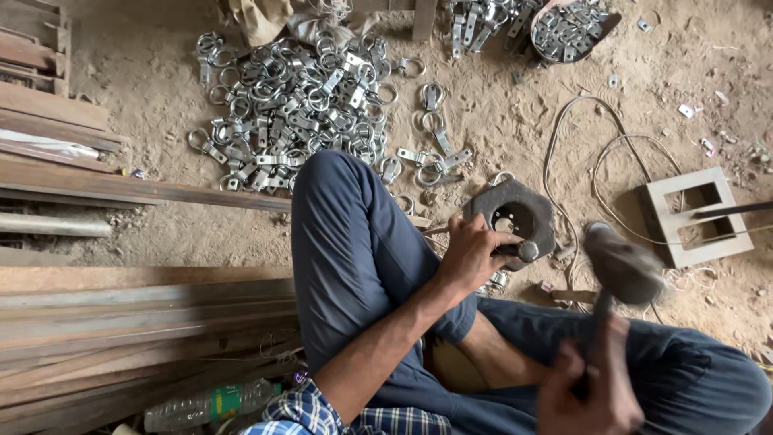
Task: The person sits cross-legged on the floor and repeatedly hammers a small metal part placed on a hexagonal anvil. They pick up parts from a nearby pile, position them on the anvil, and strike them with a hammer.
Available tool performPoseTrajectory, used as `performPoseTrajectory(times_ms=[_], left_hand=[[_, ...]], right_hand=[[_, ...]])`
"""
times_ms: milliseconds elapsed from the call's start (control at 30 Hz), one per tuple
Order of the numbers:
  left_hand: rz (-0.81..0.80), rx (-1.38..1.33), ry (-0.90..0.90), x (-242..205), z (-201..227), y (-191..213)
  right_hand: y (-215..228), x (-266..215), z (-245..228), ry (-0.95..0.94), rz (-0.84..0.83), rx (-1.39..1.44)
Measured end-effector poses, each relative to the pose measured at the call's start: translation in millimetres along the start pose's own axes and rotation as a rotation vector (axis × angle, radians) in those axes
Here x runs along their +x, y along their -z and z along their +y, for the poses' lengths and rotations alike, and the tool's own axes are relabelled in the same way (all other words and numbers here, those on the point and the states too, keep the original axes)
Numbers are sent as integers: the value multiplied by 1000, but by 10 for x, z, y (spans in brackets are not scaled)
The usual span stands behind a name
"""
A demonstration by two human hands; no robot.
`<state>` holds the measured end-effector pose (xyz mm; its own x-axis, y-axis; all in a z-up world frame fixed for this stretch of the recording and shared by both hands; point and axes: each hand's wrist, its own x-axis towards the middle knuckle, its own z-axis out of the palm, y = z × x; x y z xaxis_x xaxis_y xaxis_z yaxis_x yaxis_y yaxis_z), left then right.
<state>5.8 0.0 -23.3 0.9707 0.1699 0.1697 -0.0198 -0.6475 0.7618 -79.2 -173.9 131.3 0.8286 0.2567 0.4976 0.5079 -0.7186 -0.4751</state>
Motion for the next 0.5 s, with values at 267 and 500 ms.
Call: performPoseTrajectory(times_ms=[267,500], left_hand=[[18,27,-10,12,64,130],[31,-58,23,24,24,91]], right_hand=[[-89,-72,330,-110,-70,-17],[-193,-227,361,-71,-23,184]])
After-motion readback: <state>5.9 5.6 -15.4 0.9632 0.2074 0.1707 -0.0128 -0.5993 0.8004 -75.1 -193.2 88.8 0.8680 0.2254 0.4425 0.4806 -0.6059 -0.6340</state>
